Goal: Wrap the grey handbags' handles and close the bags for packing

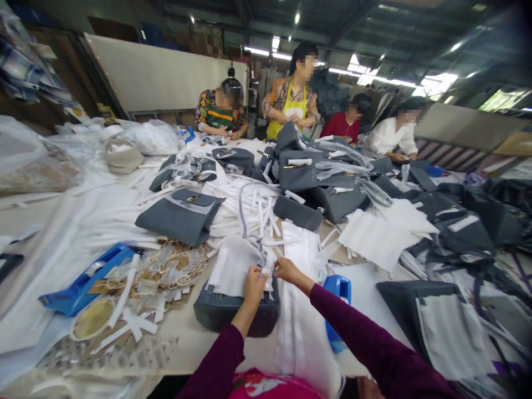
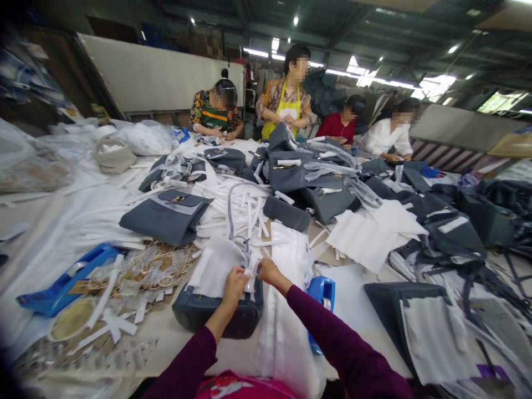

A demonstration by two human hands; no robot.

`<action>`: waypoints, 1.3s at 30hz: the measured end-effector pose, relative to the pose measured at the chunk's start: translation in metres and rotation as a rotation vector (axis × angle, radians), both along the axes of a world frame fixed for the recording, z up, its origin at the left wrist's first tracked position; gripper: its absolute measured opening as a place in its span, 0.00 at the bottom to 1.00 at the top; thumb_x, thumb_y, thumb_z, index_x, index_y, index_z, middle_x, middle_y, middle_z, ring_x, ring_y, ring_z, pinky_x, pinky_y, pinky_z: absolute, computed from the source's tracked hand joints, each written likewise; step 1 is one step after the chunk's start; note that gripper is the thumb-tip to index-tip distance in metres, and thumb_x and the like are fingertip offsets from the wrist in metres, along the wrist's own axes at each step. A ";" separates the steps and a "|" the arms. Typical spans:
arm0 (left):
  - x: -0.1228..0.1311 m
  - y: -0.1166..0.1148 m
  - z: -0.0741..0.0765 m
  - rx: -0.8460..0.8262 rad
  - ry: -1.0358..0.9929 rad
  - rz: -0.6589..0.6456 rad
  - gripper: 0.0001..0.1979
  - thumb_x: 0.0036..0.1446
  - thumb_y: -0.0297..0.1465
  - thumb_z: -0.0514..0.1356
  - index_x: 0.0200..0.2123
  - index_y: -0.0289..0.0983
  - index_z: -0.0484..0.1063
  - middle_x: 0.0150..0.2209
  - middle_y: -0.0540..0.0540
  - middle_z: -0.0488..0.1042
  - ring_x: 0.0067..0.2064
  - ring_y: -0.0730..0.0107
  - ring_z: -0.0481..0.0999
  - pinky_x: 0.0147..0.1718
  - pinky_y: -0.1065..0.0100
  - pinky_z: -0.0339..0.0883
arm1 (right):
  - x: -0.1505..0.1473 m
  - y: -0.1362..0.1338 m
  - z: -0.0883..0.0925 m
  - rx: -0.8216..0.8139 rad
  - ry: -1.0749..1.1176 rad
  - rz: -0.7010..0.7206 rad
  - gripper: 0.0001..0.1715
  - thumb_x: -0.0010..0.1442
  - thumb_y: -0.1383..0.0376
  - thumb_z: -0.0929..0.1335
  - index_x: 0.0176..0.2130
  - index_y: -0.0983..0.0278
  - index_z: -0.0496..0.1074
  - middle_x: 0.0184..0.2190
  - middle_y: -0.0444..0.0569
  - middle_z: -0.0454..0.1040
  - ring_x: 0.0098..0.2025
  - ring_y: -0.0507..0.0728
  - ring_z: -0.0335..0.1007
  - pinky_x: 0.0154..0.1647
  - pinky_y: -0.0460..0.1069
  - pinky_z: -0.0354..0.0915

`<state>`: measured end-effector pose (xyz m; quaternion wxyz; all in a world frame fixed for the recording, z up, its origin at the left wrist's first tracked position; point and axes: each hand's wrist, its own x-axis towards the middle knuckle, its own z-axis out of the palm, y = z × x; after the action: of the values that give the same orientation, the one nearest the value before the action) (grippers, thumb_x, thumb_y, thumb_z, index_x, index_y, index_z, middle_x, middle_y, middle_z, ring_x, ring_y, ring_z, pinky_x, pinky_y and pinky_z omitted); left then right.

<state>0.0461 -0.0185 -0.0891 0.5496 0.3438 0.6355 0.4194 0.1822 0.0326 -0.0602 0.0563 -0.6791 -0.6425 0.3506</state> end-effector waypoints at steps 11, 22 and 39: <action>0.000 -0.002 -0.004 0.027 -0.171 -0.007 0.14 0.43 0.36 0.63 0.31 0.38 0.62 0.26 0.51 0.74 0.24 0.72 0.72 0.19 0.72 0.69 | -0.014 -0.010 -0.019 0.063 0.237 -0.256 0.13 0.38 0.78 0.66 0.26 0.64 0.65 0.24 0.44 0.71 0.33 0.55 0.69 0.31 0.45 0.59; -0.001 -0.002 0.000 -0.029 -0.249 -0.033 0.20 0.37 0.39 0.65 0.32 0.38 0.63 0.24 0.52 0.73 0.21 0.73 0.70 0.21 0.71 0.66 | -0.039 -0.047 -0.030 0.047 0.975 -0.561 0.30 0.41 0.61 0.69 0.44 0.61 0.59 0.21 0.40 0.68 0.23 0.56 0.68 0.24 0.49 0.64; -0.105 0.026 0.059 0.458 0.816 -0.360 0.23 0.52 0.24 0.50 0.50 0.36 0.73 0.50 0.37 0.72 0.55 0.50 0.65 0.57 0.52 0.56 | -0.037 0.083 0.023 0.310 0.422 -0.245 0.11 0.51 0.70 0.67 0.38 0.65 0.71 0.31 0.49 0.74 0.37 0.57 0.70 0.40 0.49 0.62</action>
<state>-0.0586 0.0076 -0.0303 0.2302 0.6960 0.6207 0.2781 0.1450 0.1152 -0.0369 0.3337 -0.6468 -0.5758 0.3725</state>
